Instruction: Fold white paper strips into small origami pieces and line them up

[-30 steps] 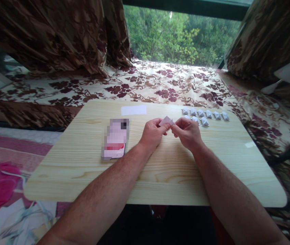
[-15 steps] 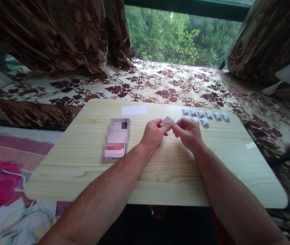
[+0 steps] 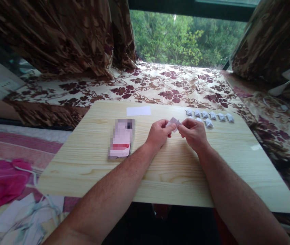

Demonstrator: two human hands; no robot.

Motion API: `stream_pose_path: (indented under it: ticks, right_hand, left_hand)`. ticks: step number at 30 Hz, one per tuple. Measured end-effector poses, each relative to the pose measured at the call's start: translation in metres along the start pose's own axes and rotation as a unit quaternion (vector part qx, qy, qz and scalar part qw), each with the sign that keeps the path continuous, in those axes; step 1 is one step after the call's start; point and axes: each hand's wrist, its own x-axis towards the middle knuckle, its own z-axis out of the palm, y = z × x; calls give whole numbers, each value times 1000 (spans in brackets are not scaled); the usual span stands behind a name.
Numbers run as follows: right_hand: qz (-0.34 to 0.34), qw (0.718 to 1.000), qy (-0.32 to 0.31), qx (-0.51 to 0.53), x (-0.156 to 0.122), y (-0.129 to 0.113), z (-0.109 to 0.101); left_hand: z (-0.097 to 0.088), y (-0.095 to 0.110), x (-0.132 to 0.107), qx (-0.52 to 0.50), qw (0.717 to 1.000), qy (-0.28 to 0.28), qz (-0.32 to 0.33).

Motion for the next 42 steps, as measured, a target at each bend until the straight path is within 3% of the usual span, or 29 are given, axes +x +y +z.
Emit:
stream_pose_path:
  ticks: [12, 18, 29, 35, 42]
  right_hand:
    - [20, 999, -5, 28, 2, 5, -2]
    - [24, 998, 3, 62, 4, 5, -2]
    - [26, 999, -21, 13, 3, 3, -3]
    - [17, 999, -24, -32, 4, 4, -4]
    - [-4, 998, -34, -57, 5, 8, -6]
  left_hand:
    - [0, -5, 4, -44, 999, 29, -3]
    - [-1, -4, 3, -6, 1000, 23, -6]
    - [-4, -1, 0, 68, 998, 4, 2]
    - [-4, -5, 2, 31, 999, 2, 13]
    - [-2, -2, 1, 18, 1000, -3, -18]
